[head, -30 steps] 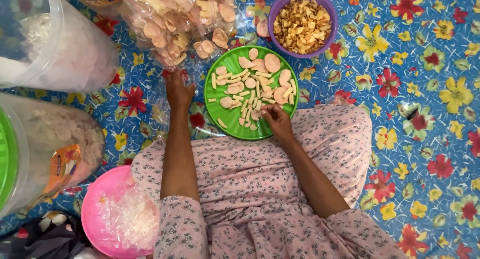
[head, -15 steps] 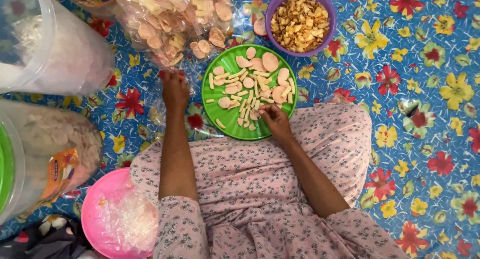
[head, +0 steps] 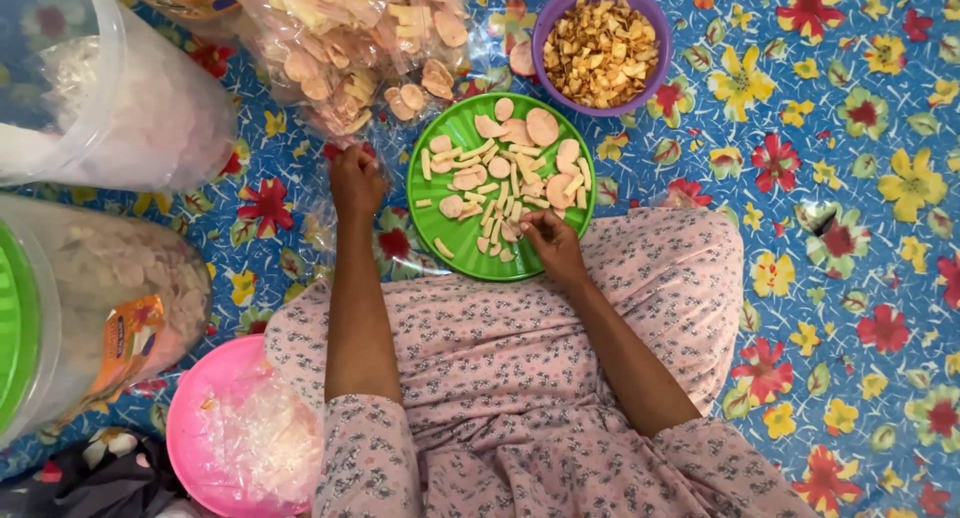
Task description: Sorting and peeling small food items from a plate into a pile while sitting on the floor.
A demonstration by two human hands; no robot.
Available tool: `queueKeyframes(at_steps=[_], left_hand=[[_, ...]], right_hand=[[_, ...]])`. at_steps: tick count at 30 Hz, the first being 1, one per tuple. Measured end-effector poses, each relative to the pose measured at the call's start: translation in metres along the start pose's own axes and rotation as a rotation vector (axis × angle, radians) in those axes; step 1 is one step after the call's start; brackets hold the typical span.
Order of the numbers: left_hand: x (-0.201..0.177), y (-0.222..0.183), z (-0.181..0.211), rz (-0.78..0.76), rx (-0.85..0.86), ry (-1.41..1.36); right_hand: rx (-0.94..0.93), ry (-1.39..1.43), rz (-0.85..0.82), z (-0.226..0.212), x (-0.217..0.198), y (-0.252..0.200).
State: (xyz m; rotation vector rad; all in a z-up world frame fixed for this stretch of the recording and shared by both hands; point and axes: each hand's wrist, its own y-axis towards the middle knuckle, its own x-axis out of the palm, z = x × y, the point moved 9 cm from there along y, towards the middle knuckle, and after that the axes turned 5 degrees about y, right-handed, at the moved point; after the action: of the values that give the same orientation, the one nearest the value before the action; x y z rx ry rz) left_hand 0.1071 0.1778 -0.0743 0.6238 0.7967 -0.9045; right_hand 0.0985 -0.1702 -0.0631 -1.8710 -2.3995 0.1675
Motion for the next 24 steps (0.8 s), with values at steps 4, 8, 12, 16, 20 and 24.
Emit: queueKeyframes(at_steps=[4,8,12,16,20,24], left_hand=[[-0.013,-0.002,0.003,-0.030,-0.107,-0.097],[-0.019,-0.003,0.011,-0.025,-0.165,-0.253],[-0.029,-0.009,0.006,0.030,-0.243,-0.450],[-0.062,-0.020,0.041,0.035,-0.223,-0.582],[-0.050,-0.055,0.097,-0.194,-0.274,-0.767],[0.003,-0.085,0.118,-0.397,-0.182,-0.782]], right_hand=[[-0.001,-0.018,0.001,0.002,-0.001,-0.002],[-0.010,-0.028,0.003,0.000,-0.002,-0.003],[-0.023,-0.040,0.007,-0.003,-0.003,-0.005],[-0.005,0.003,0.020,-0.010,-0.004,-0.009],[-0.004,0.081,-0.001,-0.019,0.001,-0.011],[-0.003,0.137,-0.058,-0.023,0.006,-0.013]])
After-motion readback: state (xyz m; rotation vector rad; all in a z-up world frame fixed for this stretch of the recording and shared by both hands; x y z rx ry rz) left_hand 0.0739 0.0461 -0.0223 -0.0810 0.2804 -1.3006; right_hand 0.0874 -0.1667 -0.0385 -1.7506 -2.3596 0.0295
